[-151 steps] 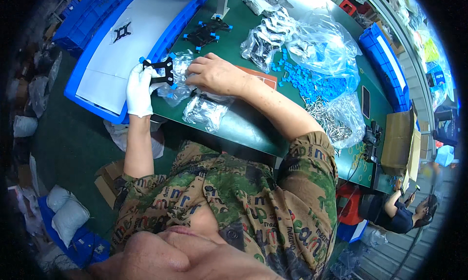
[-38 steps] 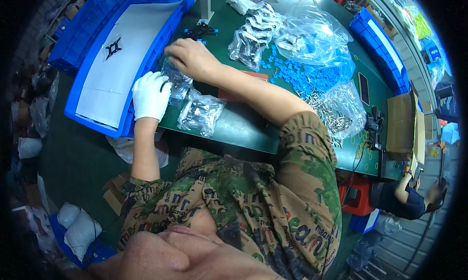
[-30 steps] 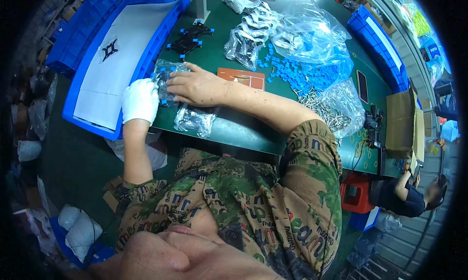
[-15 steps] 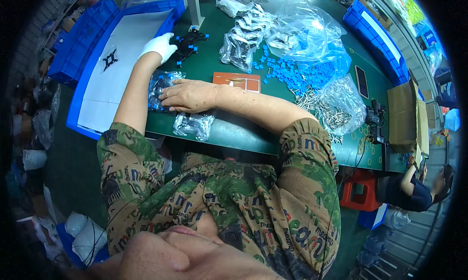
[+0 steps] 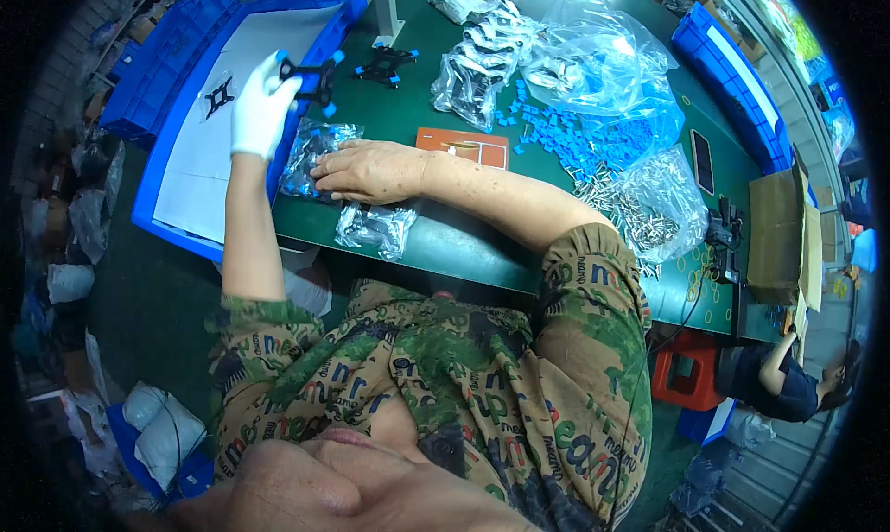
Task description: The person assembles small black plastic components by inserting blue plastic pieces into them. They use a hammer to tap the blue pieces into place and then place the finished assemblies into a clear plastic bag. The process is repeated for multiple units.
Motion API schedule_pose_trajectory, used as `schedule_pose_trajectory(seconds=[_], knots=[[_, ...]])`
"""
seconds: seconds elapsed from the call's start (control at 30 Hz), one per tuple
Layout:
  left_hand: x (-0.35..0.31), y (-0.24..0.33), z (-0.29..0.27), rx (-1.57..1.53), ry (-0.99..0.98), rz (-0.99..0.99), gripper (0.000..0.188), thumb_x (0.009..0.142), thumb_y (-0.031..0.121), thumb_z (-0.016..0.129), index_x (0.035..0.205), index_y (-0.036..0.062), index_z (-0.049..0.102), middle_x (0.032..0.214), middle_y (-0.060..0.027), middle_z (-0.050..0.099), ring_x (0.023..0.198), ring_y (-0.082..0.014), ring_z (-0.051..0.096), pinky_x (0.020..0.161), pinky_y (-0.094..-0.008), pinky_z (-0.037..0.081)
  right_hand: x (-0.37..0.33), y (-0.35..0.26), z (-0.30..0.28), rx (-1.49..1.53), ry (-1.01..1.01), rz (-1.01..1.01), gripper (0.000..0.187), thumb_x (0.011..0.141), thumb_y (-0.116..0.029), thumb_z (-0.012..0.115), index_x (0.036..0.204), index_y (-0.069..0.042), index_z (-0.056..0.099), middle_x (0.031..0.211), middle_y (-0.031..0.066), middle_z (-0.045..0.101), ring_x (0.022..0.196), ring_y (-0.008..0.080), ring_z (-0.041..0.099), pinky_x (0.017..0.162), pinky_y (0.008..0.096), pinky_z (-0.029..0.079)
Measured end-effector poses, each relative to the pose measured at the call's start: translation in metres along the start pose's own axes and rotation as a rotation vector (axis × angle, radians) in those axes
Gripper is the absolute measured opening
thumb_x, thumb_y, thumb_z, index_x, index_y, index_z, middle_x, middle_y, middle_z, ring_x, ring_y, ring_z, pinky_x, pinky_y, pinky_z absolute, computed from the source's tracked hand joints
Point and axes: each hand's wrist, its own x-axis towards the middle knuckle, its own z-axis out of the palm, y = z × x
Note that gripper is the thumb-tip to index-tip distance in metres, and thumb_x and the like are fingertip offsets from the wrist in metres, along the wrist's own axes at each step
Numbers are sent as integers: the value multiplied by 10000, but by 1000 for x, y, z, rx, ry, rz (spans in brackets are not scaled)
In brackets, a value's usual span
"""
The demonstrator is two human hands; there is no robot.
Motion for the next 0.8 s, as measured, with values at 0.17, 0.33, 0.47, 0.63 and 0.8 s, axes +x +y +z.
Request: schedule_pose_trajectory(seconds=[0.17, 0.33, 0.47, 0.63, 0.8], knots=[[-76, -12, -25, 116, 33, -173, 666, 930, 110, 710, 1535, 42, 441, 839, -12, 617, 679, -84, 573, 655, -263, 505, -8, -13, -14, -65, -19, -35, 338, 983, -255, 637, 1279, -93, 644, 1437, 119, 582, 1393, 302, 505, 1165, 479, 402], [-97, -32, -19, 263, 4, -237, 723, 931, 132, 705, 1567, 32, 377, 855, -60, 684, 676, -116, 628, 648, -313, 533, -34, -33, -40, -108, -54, 0, 320, 947, -250, 677, 1229, -100, 676, 1397, 97, 617, 1355, 285, 543, 1086, 451, 465], [-91, -44, -21, 429, -23, -274, 735, 917, 260, 705, 1556, 56, 405, 937, -126, 721, 792, -238, 697, 773, -376, 556, -42, -43, -52, -140, -37, 50, 308, 928, -255, 695, 1198, -106, 693, 1342, 83, 645, 1292, 273, 584, 998, 430, 504], [-90, -33, -17, 673, -44, -276, 672, 931, 361, 647, 1538, 145, 454, 1120, -206, 710, 1028, -379, 686, 945, -445, 523, -52, -43, -55, -123, 9, 98, 295, 912, -239, 704, 1178, -111, 701, 1297, 88, 657, 1223, 278, 617, 952, 420, 522], [-86, -6, -16, 777, -116, -343, 601, 937, 379, 612, 1504, 211, 502, 1187, -207, 705, 1104, -401, 673, 985, -466, 510, -59, -43, -55, -114, -5, 141, 307, 882, -218, 720, 1166, -102, 704, 1258, 91, 665, 1177, 284, 633, 931, 421, 533]])
